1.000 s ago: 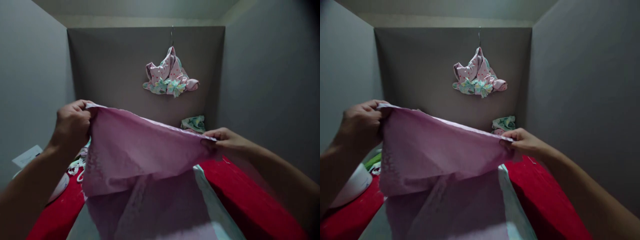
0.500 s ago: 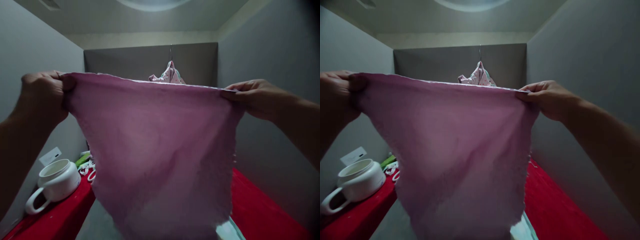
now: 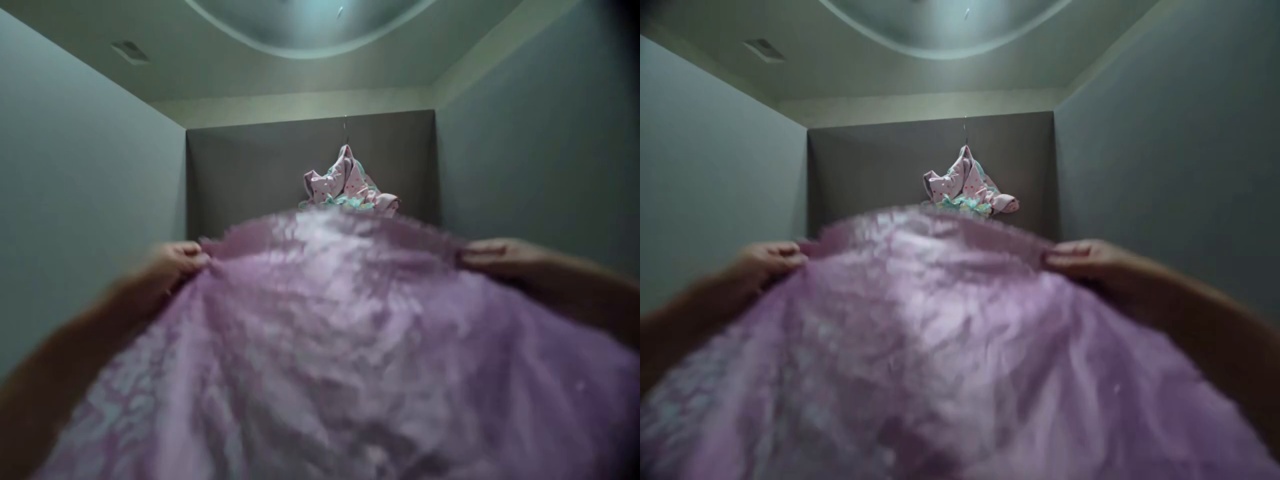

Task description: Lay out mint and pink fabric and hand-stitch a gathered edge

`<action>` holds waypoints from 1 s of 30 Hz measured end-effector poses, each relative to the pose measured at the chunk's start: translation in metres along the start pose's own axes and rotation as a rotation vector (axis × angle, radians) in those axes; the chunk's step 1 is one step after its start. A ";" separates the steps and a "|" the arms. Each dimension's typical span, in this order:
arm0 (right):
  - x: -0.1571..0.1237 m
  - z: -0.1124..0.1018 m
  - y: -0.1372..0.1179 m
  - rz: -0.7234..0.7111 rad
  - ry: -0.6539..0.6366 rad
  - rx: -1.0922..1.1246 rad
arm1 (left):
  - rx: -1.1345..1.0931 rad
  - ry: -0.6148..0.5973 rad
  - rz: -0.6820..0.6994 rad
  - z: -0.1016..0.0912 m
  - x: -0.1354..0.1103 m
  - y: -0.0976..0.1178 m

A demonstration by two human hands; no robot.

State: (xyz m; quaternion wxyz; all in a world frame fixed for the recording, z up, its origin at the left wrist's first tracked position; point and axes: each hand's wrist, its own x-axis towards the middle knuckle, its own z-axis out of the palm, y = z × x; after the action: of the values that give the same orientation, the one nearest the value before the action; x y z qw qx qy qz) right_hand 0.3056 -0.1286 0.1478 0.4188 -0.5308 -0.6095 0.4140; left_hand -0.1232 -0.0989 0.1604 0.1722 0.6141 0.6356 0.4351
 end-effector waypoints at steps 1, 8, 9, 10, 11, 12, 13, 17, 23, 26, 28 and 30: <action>0.007 0.012 0.021 0.040 -0.064 0.014 | 0.070 -0.060 -0.020 0.022 0.001 -0.019; 0.052 0.076 0.178 0.191 -0.057 -0.111 | 0.583 -0.035 -0.039 0.126 -0.018 -0.130; 0.055 0.078 0.188 0.189 -0.047 -0.103 | 0.635 -0.031 -0.026 0.131 -0.022 -0.135; 0.058 0.078 0.194 0.187 -0.044 -0.091 | 0.681 -0.032 -0.013 0.134 -0.026 -0.137; 0.059 0.077 0.196 0.178 -0.057 -0.087 | 0.719 -0.039 -0.001 0.136 -0.028 -0.138; 0.058 0.075 0.196 0.159 -0.092 -0.105 | 0.748 -0.052 0.005 0.137 -0.030 -0.138; 0.056 0.072 0.194 0.137 -0.144 -0.142 | 0.767 -0.069 0.002 0.137 -0.031 -0.138; 0.041 0.058 0.173 0.145 -0.382 -0.307 | 0.879 -0.134 -0.027 0.137 -0.028 -0.138; 0.026 0.043 0.151 0.264 -0.577 -0.396 | 1.009 -0.164 0.001 0.139 -0.026 -0.134; 0.020 0.047 0.143 0.247 -0.543 -0.621 | 1.046 -0.146 0.023 0.135 -0.028 -0.127; 0.017 0.051 0.140 0.220 -0.501 -0.732 | 1.047 -0.129 0.003 0.132 -0.027 -0.125; 0.017 0.053 0.139 0.207 -0.480 -0.728 | 1.025 -0.103 -0.028 0.130 -0.026 -0.125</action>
State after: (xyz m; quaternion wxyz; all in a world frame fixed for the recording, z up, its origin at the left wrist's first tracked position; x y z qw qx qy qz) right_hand 0.2953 -0.1022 0.0009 0.0076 -0.5906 -0.7391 0.3238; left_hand -0.0992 -0.0615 -0.0166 -0.1143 0.6317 0.7660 0.0346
